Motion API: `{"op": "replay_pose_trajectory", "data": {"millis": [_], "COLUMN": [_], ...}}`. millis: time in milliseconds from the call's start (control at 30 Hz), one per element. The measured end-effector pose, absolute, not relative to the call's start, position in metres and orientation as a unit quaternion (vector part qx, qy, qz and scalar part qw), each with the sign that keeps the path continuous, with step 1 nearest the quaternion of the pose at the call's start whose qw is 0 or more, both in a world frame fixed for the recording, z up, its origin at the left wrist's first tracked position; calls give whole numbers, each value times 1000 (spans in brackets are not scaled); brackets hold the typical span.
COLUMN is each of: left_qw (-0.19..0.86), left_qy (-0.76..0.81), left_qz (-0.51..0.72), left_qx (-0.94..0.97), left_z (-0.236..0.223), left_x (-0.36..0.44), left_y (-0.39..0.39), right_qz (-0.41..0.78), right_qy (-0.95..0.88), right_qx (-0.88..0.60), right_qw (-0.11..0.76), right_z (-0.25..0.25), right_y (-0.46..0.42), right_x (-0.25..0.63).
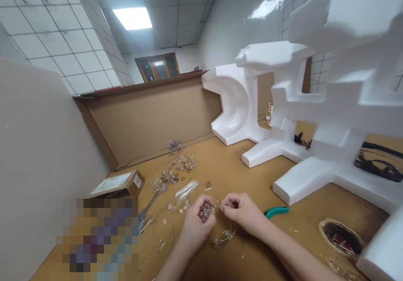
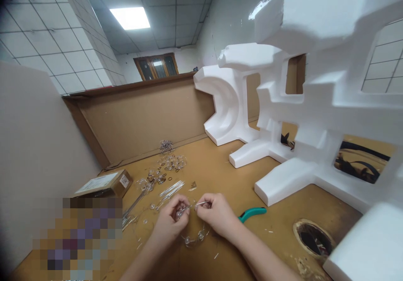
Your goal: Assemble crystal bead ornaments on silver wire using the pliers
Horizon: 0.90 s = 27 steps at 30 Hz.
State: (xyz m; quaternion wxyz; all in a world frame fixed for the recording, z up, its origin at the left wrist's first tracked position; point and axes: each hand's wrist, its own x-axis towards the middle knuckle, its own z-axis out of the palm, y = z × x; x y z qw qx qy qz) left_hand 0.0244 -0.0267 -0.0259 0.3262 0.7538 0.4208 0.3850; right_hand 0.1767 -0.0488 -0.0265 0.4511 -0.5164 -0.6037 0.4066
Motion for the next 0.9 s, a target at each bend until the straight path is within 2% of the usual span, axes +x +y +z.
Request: {"op": "replay_pose_trajectory", "data": {"millis": [167, 333, 467, 667, 900], "left_qw": [346, 245, 214, 215, 209], "left_qy": [427, 443, 448, 451, 445], "left_qz": [346, 313, 285, 263, 275], "left_qx": [760, 804, 820, 826, 826], "left_z": [-29, -29, -29, -25, -22], "left_x": [20, 15, 13, 12, 12], "left_y": [-24, -25, -26, -27, -29], "right_qz": [414, 397, 376, 295, 172], "right_qy": [-618, -638, -667, -716, -779], "right_qx": [-515, -498, -477, -477, -487], "right_qw": [427, 432, 431, 416, 356], "right_z": [-33, -27, -20, -12, -6], "right_y": [-46, -48, -53, -61, -66], "right_x": [177, 184, 189, 189, 185]}}
